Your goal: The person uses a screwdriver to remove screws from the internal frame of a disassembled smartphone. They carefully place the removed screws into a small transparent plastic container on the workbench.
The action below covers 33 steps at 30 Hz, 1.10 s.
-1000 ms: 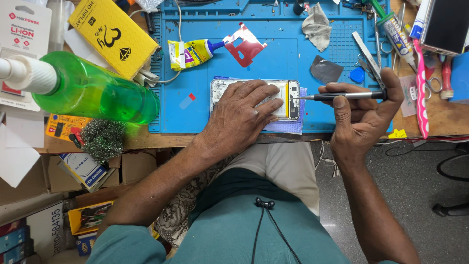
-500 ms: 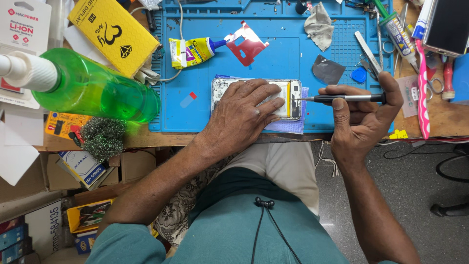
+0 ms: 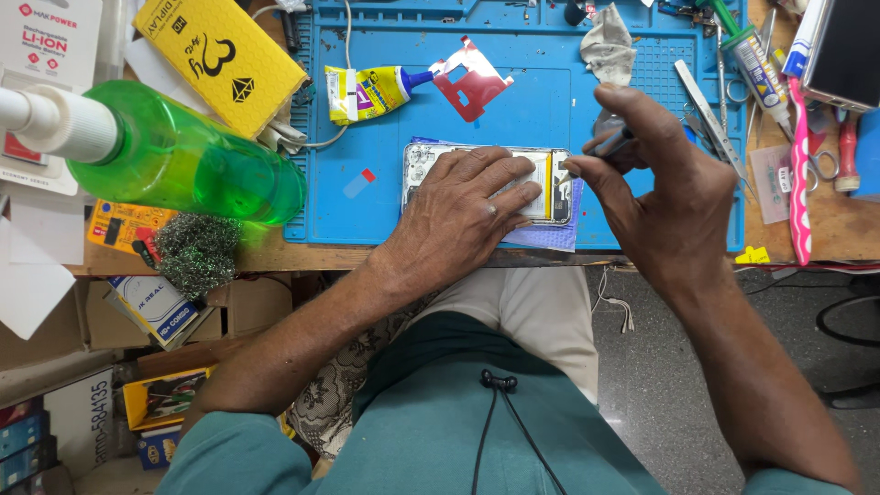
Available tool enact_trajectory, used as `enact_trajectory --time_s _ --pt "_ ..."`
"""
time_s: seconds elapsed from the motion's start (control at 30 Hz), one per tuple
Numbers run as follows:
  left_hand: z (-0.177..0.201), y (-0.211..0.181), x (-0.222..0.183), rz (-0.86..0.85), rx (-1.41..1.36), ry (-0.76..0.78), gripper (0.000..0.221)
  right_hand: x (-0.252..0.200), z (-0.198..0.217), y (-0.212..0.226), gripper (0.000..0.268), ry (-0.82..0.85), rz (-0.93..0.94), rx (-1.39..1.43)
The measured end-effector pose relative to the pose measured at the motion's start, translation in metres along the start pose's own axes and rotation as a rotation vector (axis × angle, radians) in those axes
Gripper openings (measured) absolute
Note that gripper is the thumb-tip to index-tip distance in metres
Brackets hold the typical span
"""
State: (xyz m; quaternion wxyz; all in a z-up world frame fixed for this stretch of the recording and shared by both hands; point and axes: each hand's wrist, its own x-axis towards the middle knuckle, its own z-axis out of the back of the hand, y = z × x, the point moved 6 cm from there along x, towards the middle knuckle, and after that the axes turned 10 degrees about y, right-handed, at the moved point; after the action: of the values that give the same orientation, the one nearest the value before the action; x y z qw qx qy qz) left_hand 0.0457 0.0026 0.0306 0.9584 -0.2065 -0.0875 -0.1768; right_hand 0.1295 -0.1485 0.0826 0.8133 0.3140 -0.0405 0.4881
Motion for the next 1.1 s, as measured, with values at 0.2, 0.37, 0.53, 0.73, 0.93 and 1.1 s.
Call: enact_trajectory --time_s 0.2,0.37,0.53,0.73,0.93,1.1 --pt "0.0 0.001 0.0 -0.007 0.005 -0.004 0.032 -0.014 -0.004 -0.005 0.057 0.018 0.004 0.079" --pt "0.001 0.0 0.001 -0.009 -0.001 -0.008 0.033 -0.018 -0.003 -0.009 0.058 0.043 -0.004 0.168" --pt "0.0 0.0 0.0 -0.017 0.016 -0.013 0.034 -0.015 -0.002 -0.004 0.058 -0.011 0.018 0.074" --pt "-0.012 -0.003 -0.005 0.002 0.233 0.097 0.061 -0.006 0.004 0.003 0.051 0.07 0.076 0.117" --pt "-0.022 -0.002 -0.007 0.031 0.187 0.216 0.082 0.004 0.007 0.008 0.055 0.016 0.017 0.021" --pt "-0.022 -0.003 -0.011 0.023 0.184 0.201 0.082 0.008 0.003 0.012 0.052 0.033 0.02 0.008"
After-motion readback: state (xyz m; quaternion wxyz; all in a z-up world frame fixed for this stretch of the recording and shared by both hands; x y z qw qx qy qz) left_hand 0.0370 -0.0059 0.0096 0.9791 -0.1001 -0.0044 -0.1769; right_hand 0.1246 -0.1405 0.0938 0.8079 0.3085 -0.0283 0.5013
